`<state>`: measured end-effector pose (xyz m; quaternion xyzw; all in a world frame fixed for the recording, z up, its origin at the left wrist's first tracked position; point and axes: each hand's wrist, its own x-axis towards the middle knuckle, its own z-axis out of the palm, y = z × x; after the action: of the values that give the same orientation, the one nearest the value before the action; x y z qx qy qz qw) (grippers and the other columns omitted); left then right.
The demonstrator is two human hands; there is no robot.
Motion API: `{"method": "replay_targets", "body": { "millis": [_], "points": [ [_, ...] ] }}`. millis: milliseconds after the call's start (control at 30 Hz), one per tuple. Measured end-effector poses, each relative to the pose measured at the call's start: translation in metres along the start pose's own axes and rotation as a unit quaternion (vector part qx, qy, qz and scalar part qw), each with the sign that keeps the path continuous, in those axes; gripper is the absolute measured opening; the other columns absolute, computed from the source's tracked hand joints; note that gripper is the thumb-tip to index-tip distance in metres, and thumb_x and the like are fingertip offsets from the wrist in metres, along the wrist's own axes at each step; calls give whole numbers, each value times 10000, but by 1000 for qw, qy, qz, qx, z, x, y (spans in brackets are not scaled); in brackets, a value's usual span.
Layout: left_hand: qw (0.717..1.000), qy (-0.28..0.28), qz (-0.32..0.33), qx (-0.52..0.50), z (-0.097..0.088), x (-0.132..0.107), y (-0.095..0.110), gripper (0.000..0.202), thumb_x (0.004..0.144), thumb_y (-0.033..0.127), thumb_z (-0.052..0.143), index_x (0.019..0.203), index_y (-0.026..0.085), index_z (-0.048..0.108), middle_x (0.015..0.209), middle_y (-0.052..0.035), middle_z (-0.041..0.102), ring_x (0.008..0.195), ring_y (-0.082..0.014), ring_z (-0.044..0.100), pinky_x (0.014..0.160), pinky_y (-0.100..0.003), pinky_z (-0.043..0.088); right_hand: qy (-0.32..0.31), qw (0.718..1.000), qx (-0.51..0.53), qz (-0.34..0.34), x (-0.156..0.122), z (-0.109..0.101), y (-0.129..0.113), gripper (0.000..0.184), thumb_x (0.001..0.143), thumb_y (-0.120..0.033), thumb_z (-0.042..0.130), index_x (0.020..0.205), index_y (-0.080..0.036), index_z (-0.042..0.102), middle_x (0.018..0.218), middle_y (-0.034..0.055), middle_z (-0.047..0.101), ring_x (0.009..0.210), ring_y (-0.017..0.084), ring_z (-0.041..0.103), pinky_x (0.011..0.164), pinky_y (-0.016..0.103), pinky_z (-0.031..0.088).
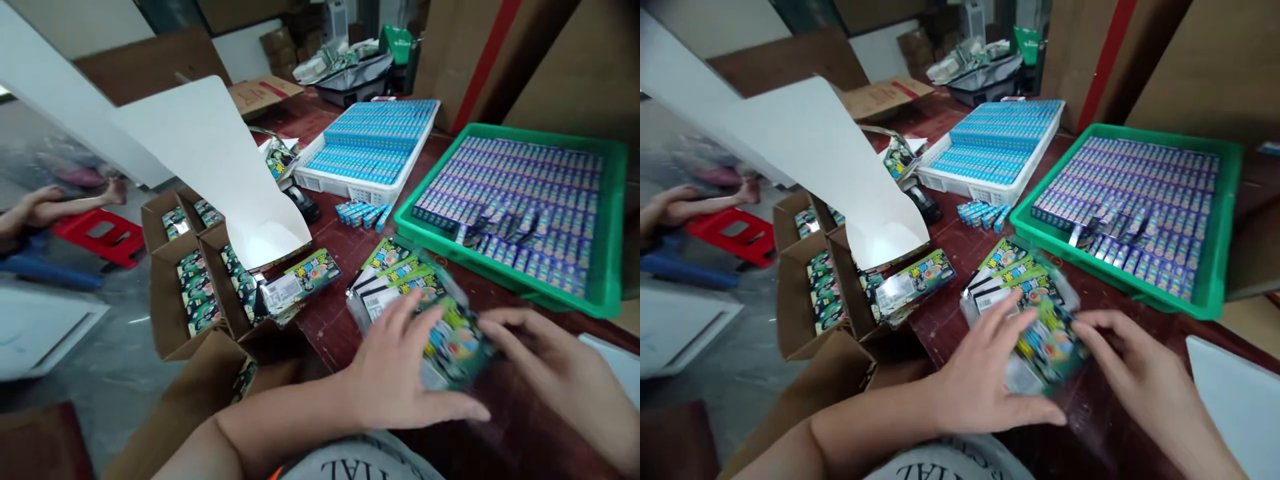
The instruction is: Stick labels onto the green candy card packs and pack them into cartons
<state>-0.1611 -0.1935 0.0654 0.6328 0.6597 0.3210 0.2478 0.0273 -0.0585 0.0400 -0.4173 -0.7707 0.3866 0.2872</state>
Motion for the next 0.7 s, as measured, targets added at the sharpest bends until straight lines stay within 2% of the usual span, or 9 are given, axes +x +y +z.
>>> {"method": "replay_targets", "body": {
  "millis": [67, 167, 267, 333, 433, 500, 533, 600, 700],
  "points": [
    [987, 32, -43, 151, -27, -11, -14, 1112, 701, 689, 778, 1584, 206, 303, 1659, -214, 265, 1468, -466, 340, 1152, -675, 328, -34, 996, 82, 24, 34, 40, -28, 368, 851, -600, 672, 928, -241, 703, 911, 55, 751, 747, 216, 709, 644, 336, 607],
    [940, 67, -113, 315, -74, -15, -58, 883, 845, 453, 711, 1592, 253, 285, 1594, -171, 381, 1379, -402, 463, 1107, -583, 409, -119, 981, 151, -4, 67, 98, -55, 373, 932, -570, 561, 1034, -224, 656, 1004, 77, 737, 839, 230, 715, 738, 384, 614],
    [903, 51, -177, 387, -117, -13, -107, 863, 845, 452, 700, 1574, 189, 320, 1506, -201, 464, 1310, -411, 512, 1045, -555, 460, -115, 990, -31, -77, 73, 124, -48, 537, 924, -541, 598, 1318, -177, 571, 1347, 181, 630, 1213, 340, 615, 1037, 534, 484],
    [897, 35, -186, 400, -130, -10, -125, 831, 842, 480, 706, 1539, 174, 373, 1461, -206, 508, 1305, -418, 513, 1058, -564, 444, -77, 979, -181, -58, 65, 120, -31, 726, 885, -586, 642, 1413, -108, 503, 1433, 268, 531, 1303, 440, 513, 1062, 628, 407],
    [911, 81, -102, 392, -111, 3, -121, 819, 843, 495, 726, 1515, 168, 389, 1552, -228, 406, 1430, -428, 380, 1152, -581, 337, -34, 956, -289, 32, 52, 104, -5, 808, 869, -645, 626, 1396, -45, 500, 1295, 319, 557, 1218, 494, 509, 965, 659, 426],
    [938, 78, -9, 339, -77, 22, -103, 829, 847, 518, 729, 1514, 177, 376, 1573, -216, 380, 1455, -391, 355, 1189, -532, 306, -24, 954, -289, 74, 48, 97, 7, 797, 858, -647, 638, 1370, -48, 518, 1238, 303, 558, 1192, 483, 504, 952, 636, 433],
    [953, 41, 21, 300, -57, 35, -92, 828, 841, 536, 734, 1507, 192, 381, 1530, -196, 444, 1418, -366, 411, 1176, -499, 337, -23, 956, -280, 85, 49, 95, 11, 794, 844, -639, 659, 1365, -55, 523, 1237, 293, 551, 1193, 475, 499, 963, 623, 431],
    [963, -47, 1, 266, -19, 65, -76, 899, 777, 547, 798, 1491, 176, 398, 1436, -198, 534, 1333, -374, 502, 1118, -483, 396, -24, 960, -262, 92, 52, 93, 18, 782, 819, -612, 701, 1357, -70, 532, 1250, 270, 539, 1206, 454, 493, 1004, 594, 419],
    [958, -92, -65, 265, 13, 105, -70, 877, 651, 467, 912, 1356, 114, 529, 1297, -239, 613, 1207, -406, 598, 1012, -471, 469, -32, 968, -234, 85, 59, 86, 29, 725, 807, -563, 729, 1344, -108, 555, 1242, 226, 550, 1208, 415, 512, 1029, 545, 426]
  ]
}}
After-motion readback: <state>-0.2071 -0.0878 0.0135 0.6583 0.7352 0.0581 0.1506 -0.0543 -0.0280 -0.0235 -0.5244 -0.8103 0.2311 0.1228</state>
